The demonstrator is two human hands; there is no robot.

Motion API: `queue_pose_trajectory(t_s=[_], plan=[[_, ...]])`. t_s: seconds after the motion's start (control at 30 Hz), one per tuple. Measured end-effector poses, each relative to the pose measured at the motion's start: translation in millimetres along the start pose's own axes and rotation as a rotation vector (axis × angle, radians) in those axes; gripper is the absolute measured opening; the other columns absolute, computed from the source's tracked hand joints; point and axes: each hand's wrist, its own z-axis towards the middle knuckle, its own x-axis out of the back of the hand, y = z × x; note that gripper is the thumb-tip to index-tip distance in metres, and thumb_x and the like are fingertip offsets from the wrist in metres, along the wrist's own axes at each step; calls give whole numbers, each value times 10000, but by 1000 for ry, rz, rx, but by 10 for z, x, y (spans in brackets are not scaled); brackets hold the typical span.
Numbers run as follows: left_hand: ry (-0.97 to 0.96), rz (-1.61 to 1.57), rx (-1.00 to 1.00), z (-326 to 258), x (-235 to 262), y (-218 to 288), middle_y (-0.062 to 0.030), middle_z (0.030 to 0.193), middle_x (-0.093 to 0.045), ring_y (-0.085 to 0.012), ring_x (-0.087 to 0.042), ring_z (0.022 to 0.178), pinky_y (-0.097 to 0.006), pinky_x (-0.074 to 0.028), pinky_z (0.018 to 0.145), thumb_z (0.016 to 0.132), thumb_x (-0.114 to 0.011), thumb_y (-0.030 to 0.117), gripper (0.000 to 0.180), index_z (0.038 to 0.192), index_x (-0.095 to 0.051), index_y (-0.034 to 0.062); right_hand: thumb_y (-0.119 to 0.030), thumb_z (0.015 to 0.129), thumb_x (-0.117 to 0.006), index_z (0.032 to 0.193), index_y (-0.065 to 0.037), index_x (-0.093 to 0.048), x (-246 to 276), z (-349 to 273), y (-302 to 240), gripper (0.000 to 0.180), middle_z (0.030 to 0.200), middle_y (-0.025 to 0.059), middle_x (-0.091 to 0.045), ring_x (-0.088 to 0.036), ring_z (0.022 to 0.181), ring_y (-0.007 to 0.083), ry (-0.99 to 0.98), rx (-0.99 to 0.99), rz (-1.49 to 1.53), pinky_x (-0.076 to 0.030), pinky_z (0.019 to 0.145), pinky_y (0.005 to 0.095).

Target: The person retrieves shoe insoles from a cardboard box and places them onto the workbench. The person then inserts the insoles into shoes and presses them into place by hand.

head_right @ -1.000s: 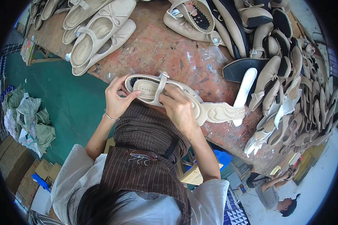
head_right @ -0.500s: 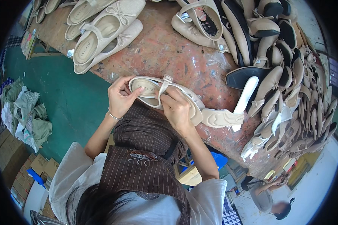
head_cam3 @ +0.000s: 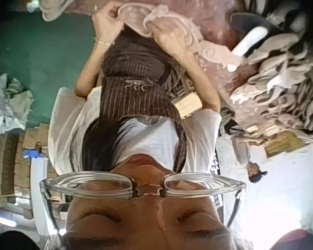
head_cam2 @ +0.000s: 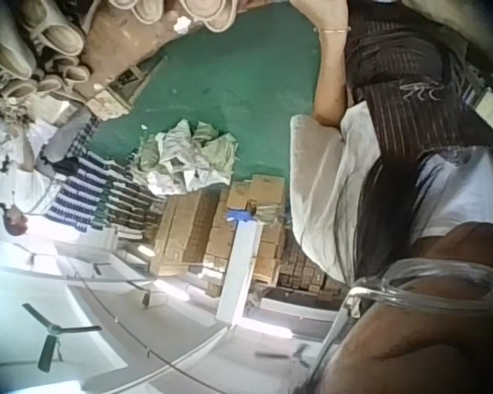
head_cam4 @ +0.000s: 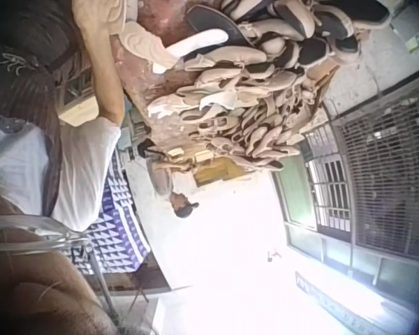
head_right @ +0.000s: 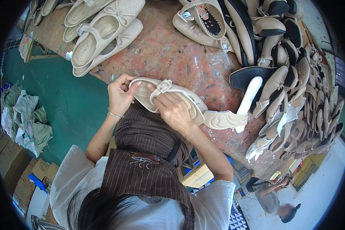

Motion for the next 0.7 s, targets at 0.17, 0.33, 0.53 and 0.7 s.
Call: queue_pose_trajectory(t_s=[0.17, 0.33, 0.53, 0.7], plan=[[89, 104, -81, 11, 12, 101, -96, 613, -608, -105, -526, 512, -279, -422, 493, 832, -689, 29, 58, 830, -663, -22, 3, 781, -529, 1353, -167, -567, 125, 202, -96, 597, 1356, 42, -586, -691, 866, 238, -585, -97, -28, -574, 744, 356], [53, 160, -114, 15, 20, 93, -118, 610, -609, -160, -550, 504, -312, -433, 505, 838, -670, 35, 64, 823, -643, -21, 27, 681, -611, 1154, -25, -691, 249, -56, -343, 483, 1200, 175, -660, -619, 1149, 270, -206, -253, -154, -382, 1112, 426], [52, 285, -178, -129, 13, 119, -172, 597, -572, -278, -580, 497, -373, -445, 503, 853, -638, 57, 76, 819, -592, 7, -22, 684, -617, 960, -9, -722, 380, -55, -256, 296, 1028, 153, -700, -607, 1137, 324, -57, -423, -196, -342, 1125, 472], [-319, 591, -202, -757, -191, 266, -155, 573, -603, -379, -632, 564, -497, -483, 518, 848, -671, 272, 211, 778, -559, 108, -152, 802, -733, 1259, 6, -599, 647, 100, 153, 501, 1148, 225, -616, -557, 1127, 378, 460, -725, -320, -373, 1023, 515]])
